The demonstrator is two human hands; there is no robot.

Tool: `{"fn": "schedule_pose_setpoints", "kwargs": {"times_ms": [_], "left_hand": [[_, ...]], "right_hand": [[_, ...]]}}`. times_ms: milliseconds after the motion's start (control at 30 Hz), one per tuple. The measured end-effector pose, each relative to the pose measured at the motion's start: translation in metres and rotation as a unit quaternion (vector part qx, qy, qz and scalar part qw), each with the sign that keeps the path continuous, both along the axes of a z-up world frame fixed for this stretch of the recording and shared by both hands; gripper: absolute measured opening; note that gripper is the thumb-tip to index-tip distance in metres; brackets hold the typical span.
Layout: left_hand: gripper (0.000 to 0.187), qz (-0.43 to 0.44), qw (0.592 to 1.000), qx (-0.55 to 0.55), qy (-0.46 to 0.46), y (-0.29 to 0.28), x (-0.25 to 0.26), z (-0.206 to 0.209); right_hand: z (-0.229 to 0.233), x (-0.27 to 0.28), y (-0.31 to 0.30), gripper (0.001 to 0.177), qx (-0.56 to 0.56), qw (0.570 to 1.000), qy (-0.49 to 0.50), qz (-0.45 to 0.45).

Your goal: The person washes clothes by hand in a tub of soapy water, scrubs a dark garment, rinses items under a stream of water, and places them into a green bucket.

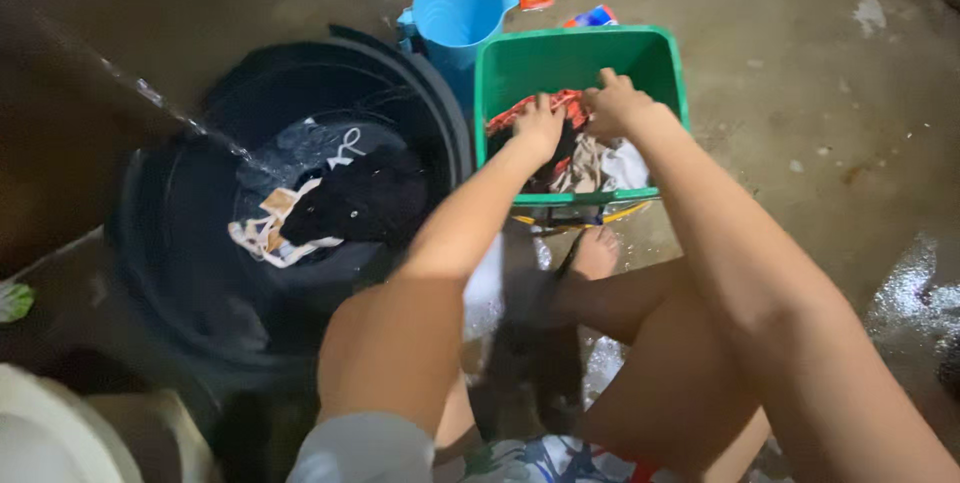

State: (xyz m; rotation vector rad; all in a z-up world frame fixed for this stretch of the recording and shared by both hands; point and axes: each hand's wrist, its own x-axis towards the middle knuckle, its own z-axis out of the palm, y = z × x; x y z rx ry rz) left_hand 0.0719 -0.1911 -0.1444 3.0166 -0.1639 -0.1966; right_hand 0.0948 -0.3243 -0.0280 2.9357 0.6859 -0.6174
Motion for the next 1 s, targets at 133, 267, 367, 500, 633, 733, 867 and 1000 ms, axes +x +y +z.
{"fn": "schedule_pose_setpoints", "kwargs": {"times_ms": [133,267,367,500,633,733,867,1000], "left_hand": [[0.043,0.023,0.996,0.014,0.080,-0.020,0.017,-0.028],[0.065,-0.016,0.981,0.030,0.192,-0.030,0.020,-0.006],[0.072,-0.078,0.975,0.077,0.194,-0.037,0.015,-0.021],[0.064,-0.029,0.998,-0.028,0.054,-0.025,0.030,-0.083],[0.022,0.020,0.996,-0.078,-0.031,-0.009,0.033,-0.070],[0.045,0.020,0.999,-0.019,-0.020,0.005,0.017,0.000],[0.030,0.038,0.991,-0.123,-0.040,0.018,-0.013,0.101],[0.021,0.045,0.978,-0.184,-0.087,0.032,-0.033,0.168]], "right_hand": [[0.012,-0.009,0.005,0.058,-0.003,1.000,-0.014,0.014],[0.016,-0.010,-0.003,0.064,0.007,0.998,-0.039,0.058],[0.017,-0.011,-0.011,0.065,0.030,0.995,-0.049,0.081],[0.023,-0.014,-0.009,0.066,-0.014,0.998,-0.017,0.059],[0.034,-0.022,0.001,0.073,-0.021,0.999,-0.003,0.035],[0.037,-0.022,0.014,0.078,-0.017,1.000,0.003,0.020],[0.019,-0.019,0.023,0.075,0.009,1.000,-0.008,0.003],[0.008,-0.006,0.044,0.101,0.118,0.991,-0.007,0.064]]}}
